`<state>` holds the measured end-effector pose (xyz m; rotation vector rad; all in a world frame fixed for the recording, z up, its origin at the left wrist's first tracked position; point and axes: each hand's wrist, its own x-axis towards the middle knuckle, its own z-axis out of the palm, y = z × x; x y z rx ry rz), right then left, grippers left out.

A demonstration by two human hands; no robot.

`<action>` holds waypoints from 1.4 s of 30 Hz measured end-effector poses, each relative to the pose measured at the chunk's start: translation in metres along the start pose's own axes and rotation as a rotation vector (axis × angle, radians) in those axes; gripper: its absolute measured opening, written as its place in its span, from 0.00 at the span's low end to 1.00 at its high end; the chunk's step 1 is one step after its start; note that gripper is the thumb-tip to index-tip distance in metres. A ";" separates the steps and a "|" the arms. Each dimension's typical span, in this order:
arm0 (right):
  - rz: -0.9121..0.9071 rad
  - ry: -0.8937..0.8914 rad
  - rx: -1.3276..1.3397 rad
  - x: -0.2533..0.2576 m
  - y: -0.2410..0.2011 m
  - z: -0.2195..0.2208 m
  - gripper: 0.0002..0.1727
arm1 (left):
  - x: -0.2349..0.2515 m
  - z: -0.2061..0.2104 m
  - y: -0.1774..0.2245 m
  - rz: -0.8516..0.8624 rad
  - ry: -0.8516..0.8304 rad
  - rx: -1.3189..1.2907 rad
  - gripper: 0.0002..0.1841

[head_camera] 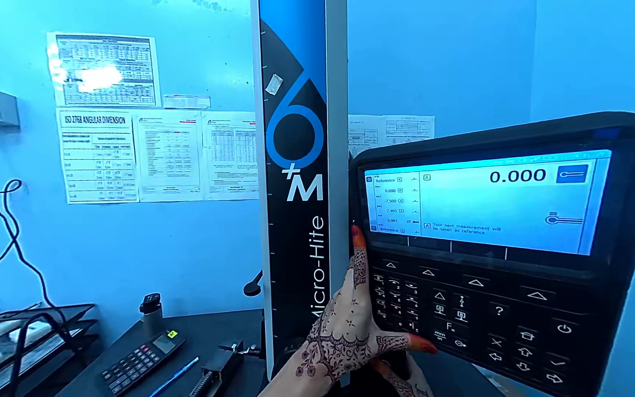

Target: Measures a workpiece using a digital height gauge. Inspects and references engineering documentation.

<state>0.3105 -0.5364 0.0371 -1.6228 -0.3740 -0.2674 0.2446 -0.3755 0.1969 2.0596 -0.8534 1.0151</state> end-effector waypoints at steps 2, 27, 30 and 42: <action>0.037 -0.026 -0.003 -0.002 -0.009 -0.001 0.48 | 0.002 0.005 0.007 -0.035 0.006 0.053 0.79; -0.048 -0.136 0.009 -0.002 -0.008 -0.004 0.38 | -0.134 -0.011 -0.029 0.119 0.063 0.985 0.11; 0.000 -0.122 -0.007 -0.012 -0.037 0.004 0.29 | -0.138 -0.010 -0.027 0.145 0.032 0.974 0.13; 0.018 -0.103 0.011 0.007 0.022 -0.014 0.43 | -0.143 -0.013 -0.032 0.176 -0.067 0.945 0.14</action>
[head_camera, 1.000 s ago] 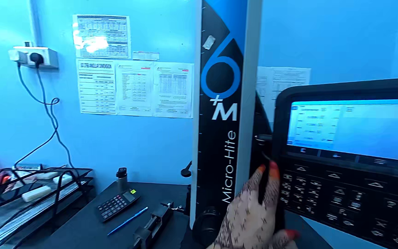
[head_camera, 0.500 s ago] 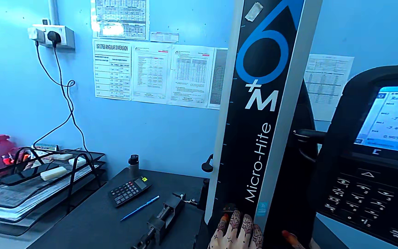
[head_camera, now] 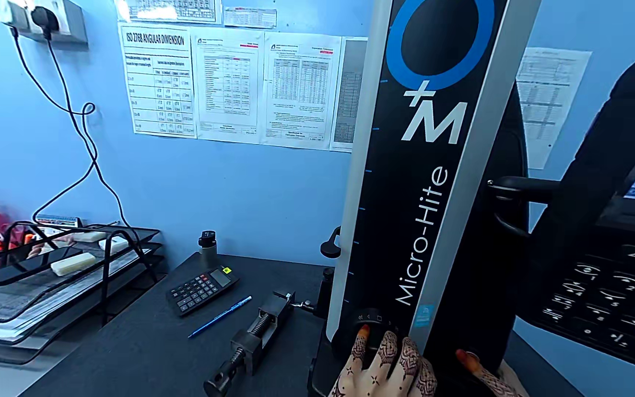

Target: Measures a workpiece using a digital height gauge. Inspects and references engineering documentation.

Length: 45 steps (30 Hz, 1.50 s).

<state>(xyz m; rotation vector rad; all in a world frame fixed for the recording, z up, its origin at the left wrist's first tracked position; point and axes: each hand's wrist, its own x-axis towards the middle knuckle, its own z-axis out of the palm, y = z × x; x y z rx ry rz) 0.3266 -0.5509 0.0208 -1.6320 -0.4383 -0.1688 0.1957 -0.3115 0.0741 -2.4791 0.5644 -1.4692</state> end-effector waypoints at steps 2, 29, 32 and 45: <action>0.034 0.021 0.016 -0.008 -0.032 0.013 0.33 | 0.002 -0.005 -0.002 0.002 -0.024 -0.019 0.14; -0.004 0.053 0.017 -0.001 -0.005 0.005 0.41 | 0.066 -0.042 -0.165 -0.578 -0.210 -0.600 0.35; 0.013 0.064 0.018 0.000 -0.004 0.005 0.44 | 0.062 -0.038 -0.169 -0.583 -0.256 -0.596 0.33; 0.012 0.088 0.075 -0.006 -0.006 0.008 0.34 | 0.069 -0.057 -0.163 -0.715 -0.549 -1.027 0.23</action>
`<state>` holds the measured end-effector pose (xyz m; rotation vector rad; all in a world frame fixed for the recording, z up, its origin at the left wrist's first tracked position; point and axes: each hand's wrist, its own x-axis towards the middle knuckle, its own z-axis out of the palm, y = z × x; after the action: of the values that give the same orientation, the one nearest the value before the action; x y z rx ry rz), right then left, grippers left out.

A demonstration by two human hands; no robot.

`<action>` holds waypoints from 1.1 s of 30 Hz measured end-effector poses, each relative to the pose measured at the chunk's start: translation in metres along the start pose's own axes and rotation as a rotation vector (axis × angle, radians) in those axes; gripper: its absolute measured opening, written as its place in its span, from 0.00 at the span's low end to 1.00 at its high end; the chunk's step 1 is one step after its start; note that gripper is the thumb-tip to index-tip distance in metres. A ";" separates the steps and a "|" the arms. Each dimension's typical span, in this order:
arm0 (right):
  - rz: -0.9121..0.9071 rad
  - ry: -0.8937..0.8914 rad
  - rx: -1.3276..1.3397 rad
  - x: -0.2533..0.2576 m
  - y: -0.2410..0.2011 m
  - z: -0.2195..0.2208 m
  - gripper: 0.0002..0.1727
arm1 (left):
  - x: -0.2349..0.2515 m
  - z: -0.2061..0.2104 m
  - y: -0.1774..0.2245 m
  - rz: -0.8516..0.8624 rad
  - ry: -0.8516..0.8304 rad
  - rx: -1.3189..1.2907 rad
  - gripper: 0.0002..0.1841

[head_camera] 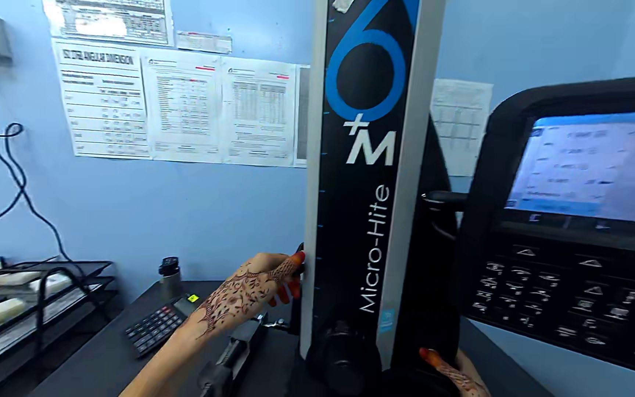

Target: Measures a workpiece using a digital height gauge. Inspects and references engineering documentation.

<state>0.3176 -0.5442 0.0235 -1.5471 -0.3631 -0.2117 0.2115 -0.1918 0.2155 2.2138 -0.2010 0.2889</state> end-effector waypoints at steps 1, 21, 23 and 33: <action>0.003 -0.004 -0.004 0.000 0.000 -0.001 0.34 | -0.001 0.000 0.002 -0.008 -0.047 -0.074 0.23; -0.010 0.036 -0.044 0.007 0.013 -0.002 0.51 | 0.006 0.020 -0.003 0.086 0.089 -0.461 0.27; -0.011 0.035 -0.039 0.008 0.014 -0.003 0.51 | 0.007 0.020 -0.005 0.110 0.091 -0.457 0.28; -0.016 0.021 -0.032 0.009 0.019 -0.005 0.51 | 0.007 0.020 -0.010 0.180 0.098 -0.417 0.30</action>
<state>0.3334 -0.5478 0.0089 -1.5731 -0.3564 -0.2472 0.2237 -0.2018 0.1980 1.7672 -0.3732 0.4130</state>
